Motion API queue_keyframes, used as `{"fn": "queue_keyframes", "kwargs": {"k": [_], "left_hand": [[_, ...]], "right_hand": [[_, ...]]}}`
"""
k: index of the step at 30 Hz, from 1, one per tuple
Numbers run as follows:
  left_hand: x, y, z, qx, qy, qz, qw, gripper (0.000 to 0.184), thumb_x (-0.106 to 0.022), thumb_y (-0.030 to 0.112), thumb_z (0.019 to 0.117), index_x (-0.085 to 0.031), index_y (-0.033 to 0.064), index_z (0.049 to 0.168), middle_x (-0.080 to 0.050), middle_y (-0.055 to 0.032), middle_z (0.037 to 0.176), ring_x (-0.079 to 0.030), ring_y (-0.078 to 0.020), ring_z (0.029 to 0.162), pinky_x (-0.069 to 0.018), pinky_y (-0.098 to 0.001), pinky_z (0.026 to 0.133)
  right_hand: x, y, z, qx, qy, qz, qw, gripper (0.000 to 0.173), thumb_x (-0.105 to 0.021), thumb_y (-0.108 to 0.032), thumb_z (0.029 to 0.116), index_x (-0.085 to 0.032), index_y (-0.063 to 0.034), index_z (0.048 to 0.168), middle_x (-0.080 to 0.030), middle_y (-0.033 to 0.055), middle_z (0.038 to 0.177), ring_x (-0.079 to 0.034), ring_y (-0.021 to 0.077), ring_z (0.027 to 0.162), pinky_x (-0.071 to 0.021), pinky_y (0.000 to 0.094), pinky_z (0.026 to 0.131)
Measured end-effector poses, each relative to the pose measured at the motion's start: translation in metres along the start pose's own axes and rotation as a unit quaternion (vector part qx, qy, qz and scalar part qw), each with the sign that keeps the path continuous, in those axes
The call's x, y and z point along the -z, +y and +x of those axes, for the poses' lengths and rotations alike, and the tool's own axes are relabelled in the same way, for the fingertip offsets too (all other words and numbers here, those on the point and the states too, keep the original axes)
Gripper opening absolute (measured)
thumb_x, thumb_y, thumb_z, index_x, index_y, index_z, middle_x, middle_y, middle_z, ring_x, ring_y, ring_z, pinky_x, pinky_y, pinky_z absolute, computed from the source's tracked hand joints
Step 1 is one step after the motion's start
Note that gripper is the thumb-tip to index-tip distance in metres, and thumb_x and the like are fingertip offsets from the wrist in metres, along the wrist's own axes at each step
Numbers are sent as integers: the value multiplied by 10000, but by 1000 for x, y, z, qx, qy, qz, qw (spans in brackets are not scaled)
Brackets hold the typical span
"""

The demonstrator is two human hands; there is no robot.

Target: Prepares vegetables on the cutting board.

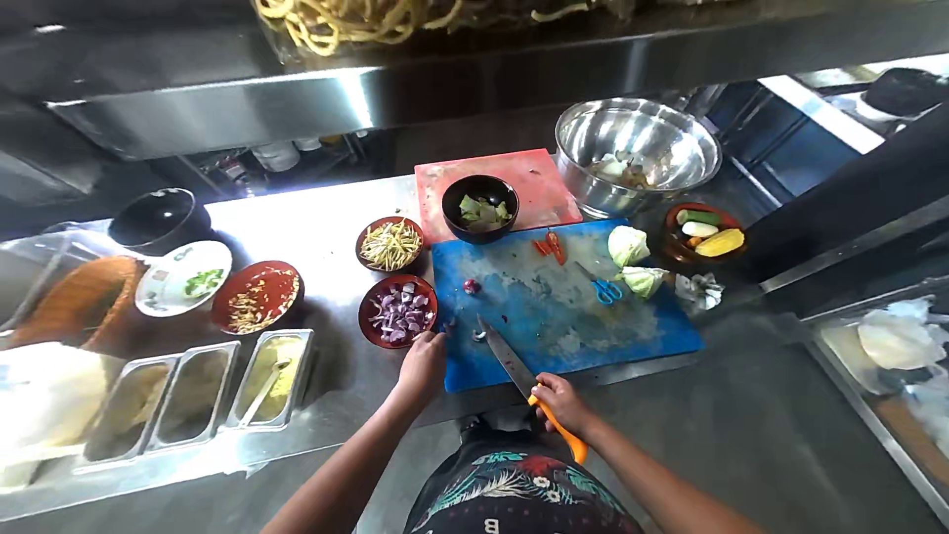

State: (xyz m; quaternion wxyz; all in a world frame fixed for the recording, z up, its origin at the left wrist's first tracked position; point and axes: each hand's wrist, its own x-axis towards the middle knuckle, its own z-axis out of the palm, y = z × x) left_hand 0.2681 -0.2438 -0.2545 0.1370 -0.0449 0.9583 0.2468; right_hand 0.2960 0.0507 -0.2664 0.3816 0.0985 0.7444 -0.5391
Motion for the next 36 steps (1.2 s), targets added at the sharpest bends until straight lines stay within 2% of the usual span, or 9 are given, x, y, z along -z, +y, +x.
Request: {"fn": "queue_keyframes", "kwargs": {"k": [3,6,10,15,18,20,25,30,36], "left_hand": [[-19,3,2,20,32,17,999,441,-535,139,1051,-520,18,1474,-572,-223,1398,-579,-379,1290,-484,-518,1097],[-28,17,12,25,51,46,997,479,-528,115,1043,-475,-2,1505,-523,-232,1468,-524,-403,1343,-442,-532,1119],[-34,23,17,-16,70,64,995,445,-569,20,964,-625,82,1401,-601,-168,1390,-525,-371,1318,-420,-540,1110],[-30,18,21,-32,61,-112,991,406,-541,59,1015,-598,42,1417,-601,-223,1373,-564,-384,1298,-454,-529,1119],[-22,15,23,-37,22,-135,990,522,-670,137,980,-527,14,1467,-552,-235,1411,-561,-375,1300,-469,-513,1112],[-21,13,25,-48,8,-134,990,571,-735,176,939,-541,23,1453,-541,-232,1417,-572,-360,1282,-493,-500,1087],[-18,11,27,-39,16,-155,987,452,-724,120,944,-621,37,1377,-602,-192,1341,-625,-304,1208,-527,-461,1047],[-6,15,19,-47,60,-176,981,320,-661,93,987,-685,35,1301,-651,-183,1280,-650,-298,1171,-532,-458,1037],[47,-1,13,-35,155,-185,970,261,-671,139,995,-725,56,1237,-687,-171,1216,-671,-299,1118,-542,-486,1006]], "right_hand": [[-8,-2,1,-4,2,-3,1000,244,-474,-212,1076,-557,-42,1231,-644,87,861,-651,176,611,-577,334,536],[-15,-5,0,-5,11,9,1000,226,-471,-207,1076,-559,-43,1204,-637,85,846,-640,172,597,-567,326,520],[-27,-10,4,-2,19,-3,1000,225,-469,-210,1073,-561,-45,1196,-630,86,851,-639,176,607,-565,334,527],[-40,-17,10,10,15,-40,999,243,-462,-210,1070,-582,-31,1182,-641,96,852,-646,189,625,-573,359,555],[-42,-21,12,7,4,-43,999,225,-464,-208,1065,-582,-42,1159,-633,84,819,-639,181,603,-569,347,542],[-42,-23,13,6,-6,-45,999,219,-459,-208,1062,-584,-50,1146,-637,82,818,-639,180,603,-568,346,541],[-39,-27,18,-5,-37,11,999,214,-450,-182,1068,-563,-40,1181,-633,83,794,-630,182,571,-560,336,510],[-29,-47,8,-10,-50,34,998,193,-457,-175,1069,-552,-48,1179,-620,66,788,-622,161,572,-545,305,492],[-35,-114,-1,11,-95,-38,995,211,-452,-216,1100,-540,-57,1207,-619,65,794,-608,133,578,-536,266,529]]}}
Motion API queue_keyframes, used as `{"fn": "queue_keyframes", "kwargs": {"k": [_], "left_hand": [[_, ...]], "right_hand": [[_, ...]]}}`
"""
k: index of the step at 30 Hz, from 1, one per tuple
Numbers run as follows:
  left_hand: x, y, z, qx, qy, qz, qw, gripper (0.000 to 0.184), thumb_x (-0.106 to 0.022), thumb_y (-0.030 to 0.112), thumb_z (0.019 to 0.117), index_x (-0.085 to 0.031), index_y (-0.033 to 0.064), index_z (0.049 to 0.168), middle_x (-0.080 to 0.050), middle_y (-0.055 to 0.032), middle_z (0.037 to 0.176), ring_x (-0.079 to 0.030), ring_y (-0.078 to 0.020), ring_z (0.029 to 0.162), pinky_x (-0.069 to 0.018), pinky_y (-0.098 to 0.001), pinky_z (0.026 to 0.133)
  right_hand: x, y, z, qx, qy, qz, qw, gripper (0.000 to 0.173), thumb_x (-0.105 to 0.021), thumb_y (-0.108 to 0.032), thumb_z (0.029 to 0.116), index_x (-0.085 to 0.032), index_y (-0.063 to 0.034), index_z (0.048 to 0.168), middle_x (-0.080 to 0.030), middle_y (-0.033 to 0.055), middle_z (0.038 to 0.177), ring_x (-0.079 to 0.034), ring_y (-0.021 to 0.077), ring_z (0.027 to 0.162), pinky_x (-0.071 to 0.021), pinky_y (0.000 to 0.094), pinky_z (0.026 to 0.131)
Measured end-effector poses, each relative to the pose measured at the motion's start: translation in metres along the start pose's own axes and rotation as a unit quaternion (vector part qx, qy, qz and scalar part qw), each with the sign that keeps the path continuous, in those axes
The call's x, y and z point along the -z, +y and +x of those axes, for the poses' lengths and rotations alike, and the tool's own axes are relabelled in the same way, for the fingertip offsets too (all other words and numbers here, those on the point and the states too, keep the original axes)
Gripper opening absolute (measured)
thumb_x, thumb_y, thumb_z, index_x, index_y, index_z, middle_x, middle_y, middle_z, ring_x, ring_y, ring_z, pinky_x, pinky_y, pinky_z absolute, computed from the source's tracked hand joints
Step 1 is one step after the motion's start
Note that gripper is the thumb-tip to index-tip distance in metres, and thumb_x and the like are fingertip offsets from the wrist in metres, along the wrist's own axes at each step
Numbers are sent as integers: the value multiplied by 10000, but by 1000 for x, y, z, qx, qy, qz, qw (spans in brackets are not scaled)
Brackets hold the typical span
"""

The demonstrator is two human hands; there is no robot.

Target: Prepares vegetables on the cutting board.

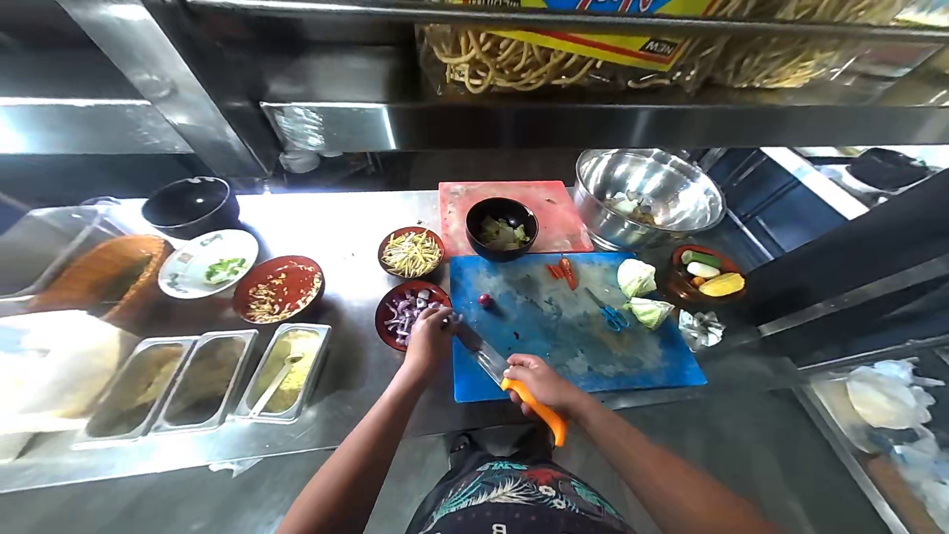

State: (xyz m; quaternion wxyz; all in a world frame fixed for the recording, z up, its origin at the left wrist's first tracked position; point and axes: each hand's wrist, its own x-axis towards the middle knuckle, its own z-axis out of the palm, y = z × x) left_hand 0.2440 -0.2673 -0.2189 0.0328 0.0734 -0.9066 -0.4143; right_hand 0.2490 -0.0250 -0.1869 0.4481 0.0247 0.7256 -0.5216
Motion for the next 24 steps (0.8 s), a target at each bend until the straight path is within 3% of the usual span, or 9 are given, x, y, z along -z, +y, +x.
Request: {"fn": "queue_keyframes", "kwargs": {"k": [4,6,9,12,15,17,19,21,24], "left_hand": [[29,-31,8,21,80,51,995,290,-648,128,998,-701,34,1267,-655,-240,1269,-620,-411,1208,-493,-592,1049],[29,-42,-1,-46,69,127,988,304,-632,195,1015,-705,125,1302,-616,-200,1365,-534,-415,1319,-433,-606,1103],[22,-55,-19,-83,-43,260,961,494,-350,520,1083,-522,354,1515,-291,-88,1689,-184,-366,1573,-154,-592,1259],[24,-71,-12,3,-46,300,953,601,-229,574,1083,-449,303,1572,-156,-162,1722,-57,-429,1586,-20,-655,1248],[27,-52,6,7,-1,271,962,531,-432,492,1073,-537,213,1512,-298,-211,1660,-188,-448,1552,-120,-668,1235],[16,-29,20,-38,4,216,976,432,-602,318,1026,-620,141,1420,-497,-220,1517,-417,-446,1431,-314,-662,1167],[-3,0,40,-61,-64,170,981,348,-593,198,1032,-658,108,1362,-609,-178,1402,-583,-379,1296,-466,-584,1091],[-29,27,62,-56,-153,146,976,378,-547,129,1045,-615,122,1416,-564,-155,1466,-552,-347,1343,-457,-532,1124],[-69,34,94,-55,-188,182,964,454,-561,90,1014,-575,152,1463,-508,-164,1523,-495,-397,1380,-443,-566,1123]], "right_hand": [[-10,-29,10,-18,-38,-48,998,244,-459,-243,1106,-544,-53,1233,-632,72,828,-606,121,573,-529,249,528],[-13,-36,15,-35,-49,-55,997,264,-451,-250,1111,-531,-56,1270,-632,72,853,-607,121,580,-537,253,538],[-11,-45,14,-61,-69,-33,995,284,-443,-256,1115,-511,-71,1319,-616,61,860,-596,113,592,-529,247,548],[4,-44,5,-55,-90,-31,994,278,-445,-268,1114,-520,-73,1297,-620,52,848,-598,105,587,-527,236,538],[41,-24,-15,-2,-96,-75,993,288,-510,-298,1083,-541,-62,1245,-623,49,843,-606,118,607,-537,265,557],[70,-1,-25,-6,-82,-63,995,266,-538,-296,1065,-526,-67,1200,-617,46,828,-614,127,612,-549,278,559],[96,30,-28,-45,-45,-52,997,232,-550,-262,1057,-507,-67,1173,-602,49,810,-607,139,596,-550,294,548],[117,58,-30,-79,7,-79,994,220,-584,-222,1032,-501,-56,1152,-593,67,797,-605,163,580,-552,323,541],[143,75,-43,-45,62,-89,993,263,-666,-207,960,-514,-63,1120,-605,74,775,-620,179,579,-564,343,549]]}}
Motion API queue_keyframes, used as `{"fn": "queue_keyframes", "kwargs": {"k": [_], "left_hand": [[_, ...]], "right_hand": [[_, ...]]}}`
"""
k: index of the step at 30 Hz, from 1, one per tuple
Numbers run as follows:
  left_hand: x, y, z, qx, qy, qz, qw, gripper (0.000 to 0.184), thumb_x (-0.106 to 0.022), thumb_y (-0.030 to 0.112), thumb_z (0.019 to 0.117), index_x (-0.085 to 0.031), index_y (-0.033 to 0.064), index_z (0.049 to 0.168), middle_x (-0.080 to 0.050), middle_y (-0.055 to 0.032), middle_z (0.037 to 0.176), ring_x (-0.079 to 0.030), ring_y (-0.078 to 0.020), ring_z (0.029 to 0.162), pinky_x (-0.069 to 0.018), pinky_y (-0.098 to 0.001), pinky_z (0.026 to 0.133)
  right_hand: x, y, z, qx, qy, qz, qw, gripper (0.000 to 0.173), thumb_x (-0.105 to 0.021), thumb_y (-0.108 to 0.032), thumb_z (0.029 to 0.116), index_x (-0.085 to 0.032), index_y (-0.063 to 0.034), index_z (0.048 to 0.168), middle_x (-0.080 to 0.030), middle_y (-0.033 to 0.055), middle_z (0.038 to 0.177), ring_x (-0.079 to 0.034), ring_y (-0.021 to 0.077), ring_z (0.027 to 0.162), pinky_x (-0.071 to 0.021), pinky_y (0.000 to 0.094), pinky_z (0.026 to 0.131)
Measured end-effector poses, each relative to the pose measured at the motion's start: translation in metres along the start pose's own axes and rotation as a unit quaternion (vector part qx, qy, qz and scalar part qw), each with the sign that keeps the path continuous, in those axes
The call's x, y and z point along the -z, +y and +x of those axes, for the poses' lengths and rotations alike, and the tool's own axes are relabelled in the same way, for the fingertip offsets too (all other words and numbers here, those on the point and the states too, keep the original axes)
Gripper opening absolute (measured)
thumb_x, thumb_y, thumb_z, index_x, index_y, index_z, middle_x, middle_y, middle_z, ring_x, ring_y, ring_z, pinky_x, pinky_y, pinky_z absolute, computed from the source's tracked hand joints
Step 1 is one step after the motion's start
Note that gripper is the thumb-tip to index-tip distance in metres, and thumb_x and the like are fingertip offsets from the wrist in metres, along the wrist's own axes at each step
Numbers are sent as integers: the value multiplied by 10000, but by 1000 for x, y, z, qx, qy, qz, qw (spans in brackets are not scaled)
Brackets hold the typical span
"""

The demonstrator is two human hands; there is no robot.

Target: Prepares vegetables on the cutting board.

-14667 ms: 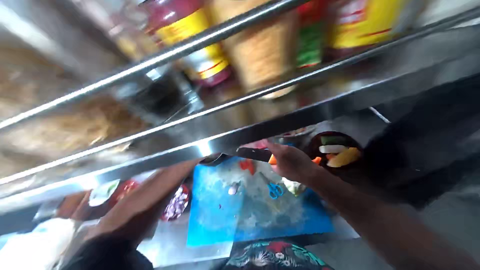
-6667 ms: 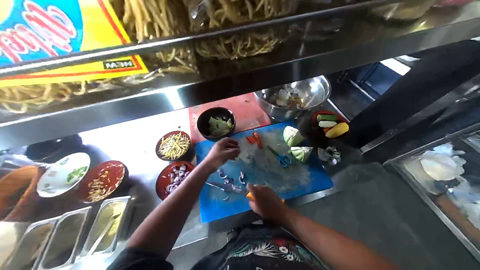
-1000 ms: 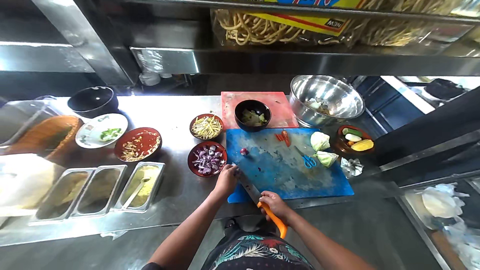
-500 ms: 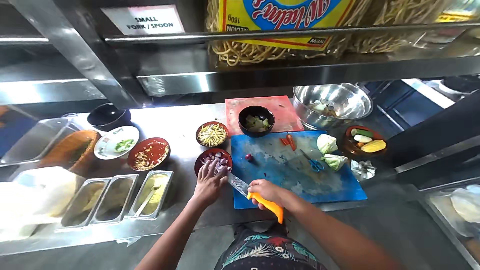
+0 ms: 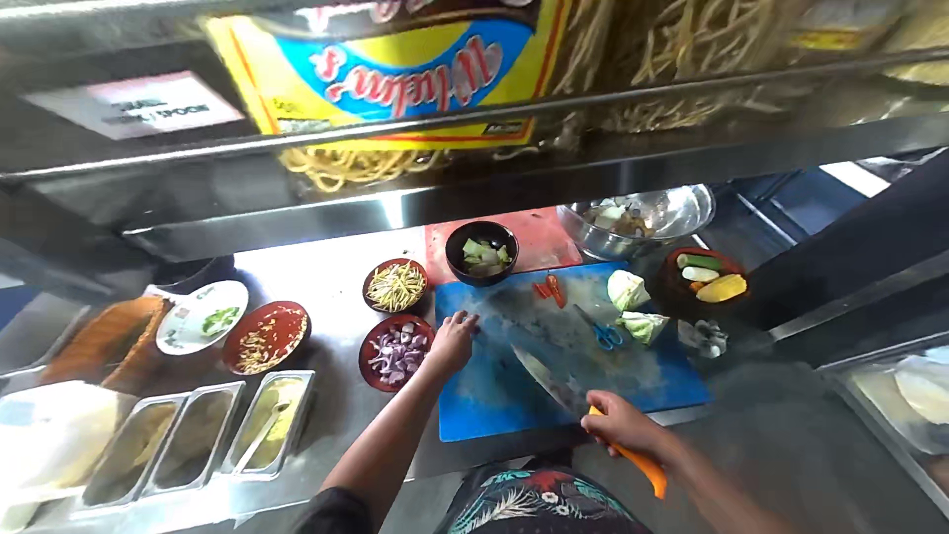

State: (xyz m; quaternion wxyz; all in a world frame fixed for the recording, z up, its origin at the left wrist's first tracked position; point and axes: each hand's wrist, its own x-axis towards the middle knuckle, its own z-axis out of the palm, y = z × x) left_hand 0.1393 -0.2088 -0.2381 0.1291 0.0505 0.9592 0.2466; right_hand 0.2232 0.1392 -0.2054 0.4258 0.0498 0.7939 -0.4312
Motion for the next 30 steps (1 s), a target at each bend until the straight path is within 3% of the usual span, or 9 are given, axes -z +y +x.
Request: {"fn": "queue_keyframes", "kwargs": {"k": [3,8,10,12,16,18,22,27,30], "left_hand": [[-14,-4,21,35,-2,19,999,385,-604,134,997,-640,128,1380,-605,-164,1403,-530,-395,1336,-452,-568,1106],[-2,16,3,103,58,-266,957,481,-757,208,943,-597,4,1347,-706,-170,1204,-697,-275,1097,-554,-479,1004],[13,50,-18,108,84,-458,878,486,-754,114,930,-552,6,1359,-696,-166,1179,-711,-252,1000,-593,-433,923],[23,86,-32,76,93,-632,765,332,-659,104,971,-599,34,1290,-692,-121,1108,-696,-195,910,-598,-367,865],[25,124,-33,-17,41,-804,592,320,-623,209,1009,-637,92,1307,-700,-75,1132,-674,-101,871,-572,-236,782],[22,139,-31,-22,48,-815,578,324,-667,187,992,-649,92,1300,-707,-79,1138,-676,-98,876,-568,-231,793],[16,161,-32,-42,89,-801,591,341,-714,143,939,-680,97,1275,-714,-86,1167,-683,-115,934,-562,-259,867],[15,179,-37,-46,132,-842,520,372,-768,87,901,-687,109,1264,-699,-130,1157,-705,-159,897,-598,-276,822],[15,188,-38,-39,150,-856,494,296,-766,152,923,-701,92,1206,-719,-135,1126,-729,-210,976,-606,-360,916]], "right_hand": [[21,10,-3,15,65,-5,998,547,-712,-204,833,-508,-55,1319,-625,110,874,-616,207,615,-559,396,581],[58,28,9,-46,-4,-188,981,473,-591,-166,964,-517,-45,1415,-646,239,1206,-658,375,1047,-520,582,898],[73,28,8,-17,-25,-166,986,517,-568,-148,988,-470,-58,1487,-639,239,1233,-677,359,1006,-546,561,885],[94,20,8,13,-31,-110,993,536,-567,-198,1033,-417,-99,1538,-648,191,1127,-682,283,796,-596,472,733],[139,-17,22,127,-7,-82,988,545,-543,-459,1028,-572,-84,1422,-644,88,912,-578,168,649,-529,376,611],[155,-44,22,190,-13,-63,980,534,-433,-489,1081,-607,-91,1391,-634,32,867,-503,111,552,-472,302,518],[173,-96,18,287,-8,-91,954,539,-313,-475,1110,-623,-109,1356,-674,39,914,-520,111,539,-491,306,523],[165,-132,16,426,-30,-77,901,466,-393,-460,1089,-586,-175,1402,-645,7,848,-544,125,529,-519,305,485],[152,-142,11,513,-14,-126,849,494,-466,-488,1066,-575,-185,1440,-660,-17,933,-607,82,693,-564,298,618]]}}
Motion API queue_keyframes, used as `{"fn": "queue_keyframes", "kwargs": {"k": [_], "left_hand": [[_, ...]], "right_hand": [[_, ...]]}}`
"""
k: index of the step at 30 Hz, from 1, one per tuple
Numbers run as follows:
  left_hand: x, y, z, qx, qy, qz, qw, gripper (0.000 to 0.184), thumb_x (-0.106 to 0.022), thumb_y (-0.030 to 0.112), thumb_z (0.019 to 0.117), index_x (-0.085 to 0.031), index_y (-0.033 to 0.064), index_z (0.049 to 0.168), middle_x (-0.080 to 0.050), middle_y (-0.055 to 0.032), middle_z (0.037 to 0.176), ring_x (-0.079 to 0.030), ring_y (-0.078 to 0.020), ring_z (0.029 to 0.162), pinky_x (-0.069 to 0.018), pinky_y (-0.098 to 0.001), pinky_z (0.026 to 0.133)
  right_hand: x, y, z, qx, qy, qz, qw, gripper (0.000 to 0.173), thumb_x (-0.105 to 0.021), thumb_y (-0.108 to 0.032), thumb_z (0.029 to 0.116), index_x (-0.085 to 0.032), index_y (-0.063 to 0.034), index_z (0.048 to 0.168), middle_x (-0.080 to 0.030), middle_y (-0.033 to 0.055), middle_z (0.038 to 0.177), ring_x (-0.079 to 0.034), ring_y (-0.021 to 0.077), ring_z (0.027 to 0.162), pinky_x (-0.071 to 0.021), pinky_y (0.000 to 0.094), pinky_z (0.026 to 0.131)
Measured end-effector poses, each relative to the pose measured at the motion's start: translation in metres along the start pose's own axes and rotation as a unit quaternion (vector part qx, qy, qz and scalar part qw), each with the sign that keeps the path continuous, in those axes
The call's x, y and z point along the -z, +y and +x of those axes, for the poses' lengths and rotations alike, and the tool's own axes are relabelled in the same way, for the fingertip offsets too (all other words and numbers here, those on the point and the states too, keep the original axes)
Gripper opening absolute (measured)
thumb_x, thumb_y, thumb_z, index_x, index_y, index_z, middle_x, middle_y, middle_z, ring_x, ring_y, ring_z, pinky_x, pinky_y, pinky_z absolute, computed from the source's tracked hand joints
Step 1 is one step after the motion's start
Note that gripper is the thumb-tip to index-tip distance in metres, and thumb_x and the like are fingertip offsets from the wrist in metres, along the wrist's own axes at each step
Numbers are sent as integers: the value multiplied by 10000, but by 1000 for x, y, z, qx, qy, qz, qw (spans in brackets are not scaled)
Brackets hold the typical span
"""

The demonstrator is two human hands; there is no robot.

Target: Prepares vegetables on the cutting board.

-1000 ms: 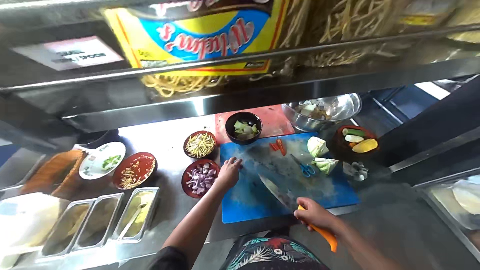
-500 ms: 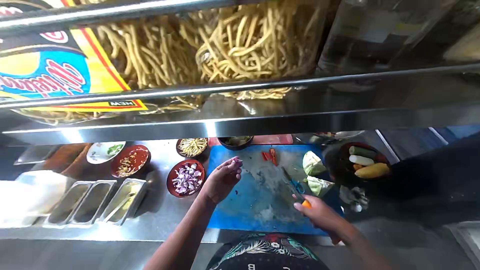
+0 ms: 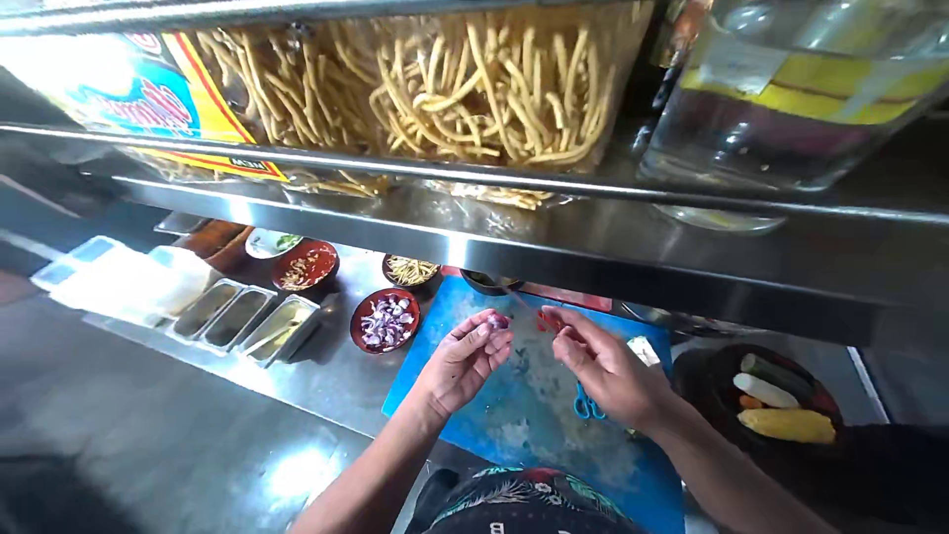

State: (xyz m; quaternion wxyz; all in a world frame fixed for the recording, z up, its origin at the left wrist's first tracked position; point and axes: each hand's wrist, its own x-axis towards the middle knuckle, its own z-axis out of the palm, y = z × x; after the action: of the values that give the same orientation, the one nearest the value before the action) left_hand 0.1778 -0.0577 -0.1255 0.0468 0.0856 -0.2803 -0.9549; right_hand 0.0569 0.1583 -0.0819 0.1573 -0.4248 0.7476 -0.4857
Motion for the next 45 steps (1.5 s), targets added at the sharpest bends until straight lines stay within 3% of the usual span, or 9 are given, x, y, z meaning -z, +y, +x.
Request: {"fn": "queue_keyframes", "kwargs": {"k": [3,7,21,26,30,32,34,38,45], "left_hand": [[-4,-6,-3,-5,7,-37,999,276,-787,166,908,-705,76,1156,-732,-151,1091,-734,-244,1008,-588,-404,979],[-11,-11,-5,-8,-18,-56,998,247,-740,134,939,-722,49,1170,-734,-148,1113,-730,-228,1022,-588,-386,972],[-15,-25,-10,-17,-40,-52,998,270,-757,86,917,-724,48,1182,-734,-146,1118,-735,-212,1010,-598,-350,942],[-20,-29,-9,-24,11,-29,999,282,-797,71,874,-740,66,1150,-735,-166,1128,-744,-231,988,-613,-376,920],[-29,-33,-6,-14,56,1,998,199,-750,165,942,-700,88,1118,-734,-159,1054,-753,-243,915,-625,-400,890],[-35,-34,-6,-8,83,19,996,173,-662,167,1005,-693,64,1140,-733,-170,1035,-755,-263,904,-628,-418,885],[-41,-35,-6,-2,107,50,993,218,-570,172,1058,-678,43,1196,-729,-177,1073,-751,-254,922,-625,-393,882],[-44,-35,-6,8,124,77,989,282,-535,174,1075,-649,18,1281,-713,-177,1159,-738,-231,962,-614,-355,888],[-44,-38,-6,3,125,93,988,264,-609,115,1029,-667,22,1269,-719,-140,1081,-728,-191,899,-614,-334,863]], "right_hand": [[-10,-13,2,77,1,-70,995,517,-490,-490,1063,-541,-196,1485,-689,-20,1057,-643,65,807,-587,307,705],[-13,-21,4,96,-19,-113,989,517,-487,-508,1060,-552,-221,1485,-695,2,1087,-677,105,924,-605,367,776],[-14,-18,-11,83,-27,-105,991,518,-476,-501,1065,-571,-208,1483,-698,-17,1079,-672,72,925,-600,317,782],[-15,-6,-17,82,-3,-85,993,483,-474,-470,1076,-601,-208,1461,-689,-31,1039,-655,58,896,-589,292,760],[-9,2,-18,38,-10,11,999,439,-478,-449,1081,-640,-214,1414,-721,-54,1087,-658,26,841,-577,246,743],[-3,1,-18,-32,-34,89,995,421,-483,-445,1081,-653,-223,1397,-717,-49,1006,-587,40,617,-532,221,565],[2,0,-19,-105,-58,153,981,401,-483,-424,1084,-660,-224,1384,-678,-20,891,-517,72,512,-480,220,477],[7,5,-19,-140,-81,192,968,410,-471,-439,1088,-652,-225,1387,-654,-1,854,-512,85,495,-478,218,458],[4,7,-22,-142,-83,224,960,398,-464,-402,1093,-653,-187,1370,-654,2,848,-516,77,494,-481,210,457]]}}
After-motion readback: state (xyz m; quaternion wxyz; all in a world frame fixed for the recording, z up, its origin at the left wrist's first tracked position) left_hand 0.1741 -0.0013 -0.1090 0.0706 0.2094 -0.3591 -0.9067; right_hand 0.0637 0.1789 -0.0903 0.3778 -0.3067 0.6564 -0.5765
